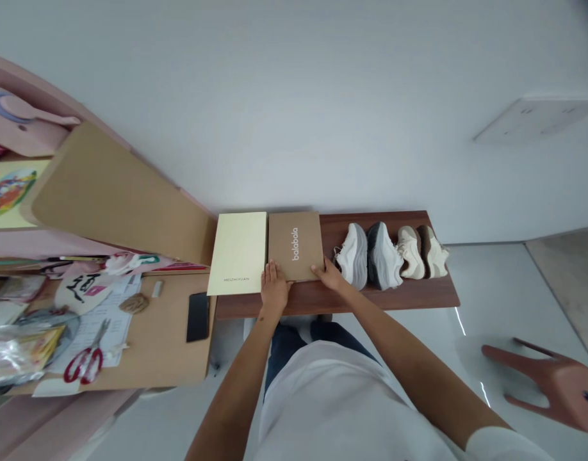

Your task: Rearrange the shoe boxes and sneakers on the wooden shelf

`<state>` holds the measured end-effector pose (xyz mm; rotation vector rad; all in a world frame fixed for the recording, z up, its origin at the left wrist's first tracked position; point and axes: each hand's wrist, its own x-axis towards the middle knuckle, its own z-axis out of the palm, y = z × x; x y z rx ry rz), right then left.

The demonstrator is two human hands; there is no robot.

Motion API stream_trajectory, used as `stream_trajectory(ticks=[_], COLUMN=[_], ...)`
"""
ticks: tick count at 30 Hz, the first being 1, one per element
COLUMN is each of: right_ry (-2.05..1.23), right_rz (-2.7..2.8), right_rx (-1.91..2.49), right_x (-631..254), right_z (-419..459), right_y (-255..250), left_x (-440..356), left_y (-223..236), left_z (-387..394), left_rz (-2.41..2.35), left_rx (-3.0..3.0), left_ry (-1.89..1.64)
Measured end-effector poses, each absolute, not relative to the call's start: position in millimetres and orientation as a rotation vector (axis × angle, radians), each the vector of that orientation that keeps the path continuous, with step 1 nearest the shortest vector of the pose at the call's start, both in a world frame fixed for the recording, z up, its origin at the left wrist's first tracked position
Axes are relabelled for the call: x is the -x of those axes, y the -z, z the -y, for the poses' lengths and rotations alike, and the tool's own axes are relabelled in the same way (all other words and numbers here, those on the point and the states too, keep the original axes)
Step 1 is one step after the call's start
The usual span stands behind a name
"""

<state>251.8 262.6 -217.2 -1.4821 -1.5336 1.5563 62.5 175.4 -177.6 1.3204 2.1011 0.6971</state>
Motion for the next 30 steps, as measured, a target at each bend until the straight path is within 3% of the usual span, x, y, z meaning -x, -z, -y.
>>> stream_trajectory(ticks=[8, 13, 21, 30], right_ry=[-0.895, -0.632, -0.906, -1.037], right_rz=[1.896, 1.859, 1.584, 1.342], right_rx=[1.661, 1.863, 2.070, 1.844], right_x=[-324, -347, -361, -355], right_z=[-259, -258, -240, -263], right_y=[207, 218, 240, 242], left_x=[-144, -205, -223, -206], left_y=[179, 213, 236, 195], left_z=[-171, -183, -220, -241], left_rz=[-1.676, -1.663, -1.705, -1.672], left_rx=[-1.281, -1.344, -1.263, -1.550], left_ry=[-1.037, -0.760, -0.461, -0.432])
